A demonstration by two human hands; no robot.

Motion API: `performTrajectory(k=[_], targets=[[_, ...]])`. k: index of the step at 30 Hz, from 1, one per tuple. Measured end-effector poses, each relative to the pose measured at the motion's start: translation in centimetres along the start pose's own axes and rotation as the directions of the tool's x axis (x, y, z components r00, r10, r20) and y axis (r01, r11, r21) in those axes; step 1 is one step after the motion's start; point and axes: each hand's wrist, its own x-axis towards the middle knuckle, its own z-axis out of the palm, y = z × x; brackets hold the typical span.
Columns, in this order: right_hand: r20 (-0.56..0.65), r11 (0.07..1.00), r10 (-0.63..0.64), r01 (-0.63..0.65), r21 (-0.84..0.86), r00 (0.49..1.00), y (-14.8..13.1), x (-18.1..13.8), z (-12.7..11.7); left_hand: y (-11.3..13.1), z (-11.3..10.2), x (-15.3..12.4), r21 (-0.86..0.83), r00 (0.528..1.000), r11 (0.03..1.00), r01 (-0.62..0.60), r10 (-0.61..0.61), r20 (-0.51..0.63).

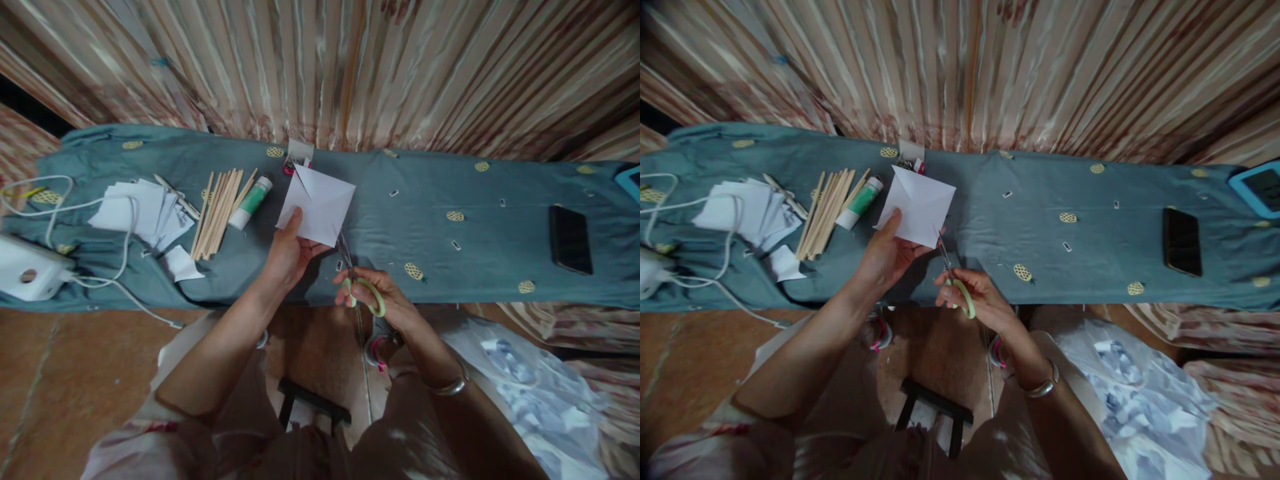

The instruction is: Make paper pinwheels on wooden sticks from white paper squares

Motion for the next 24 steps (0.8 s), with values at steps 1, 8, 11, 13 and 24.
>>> performTrajectory(k=[1, 8, 11, 13, 24], targets=[[0.005, 1.0, 0.003, -0.003, -0.012, 1.0, -0.1, 0.0, 0.0, 0.0, 0.1, 0.0, 0.001, 1.0, 1.0, 0.008, -0.008, 0.003], [-0.002, 0.999, 0.037, -0.037, -0.03, 0.999, -0.5, 0.0, 0.1, -0.2, 0.6, -0.3, -0.047, 0.998, 0.997, 0.058, -0.058, 0.009], [-0.007, 0.999, 0.042, -0.042, -0.023, 0.999, -0.5, 0.0, 0.2, -0.3, 0.8, -0.4, -0.056, 0.998, 0.996, 0.069, -0.069, 0.0], [-0.004, 0.999, 0.042, -0.042, -0.007, 0.999, -0.5, 0.1, 0.2, -0.3, 0.9, -0.5, -0.039, 0.998, 0.997, 0.066, -0.066, -0.013], [-0.008, 0.999, 0.044, -0.044, 0.005, 0.999, -0.6, 0.3, 0.4, -0.3, 1.2, -0.8, 0.026, 0.998, 0.998, 0.056, -0.055, -0.042]])
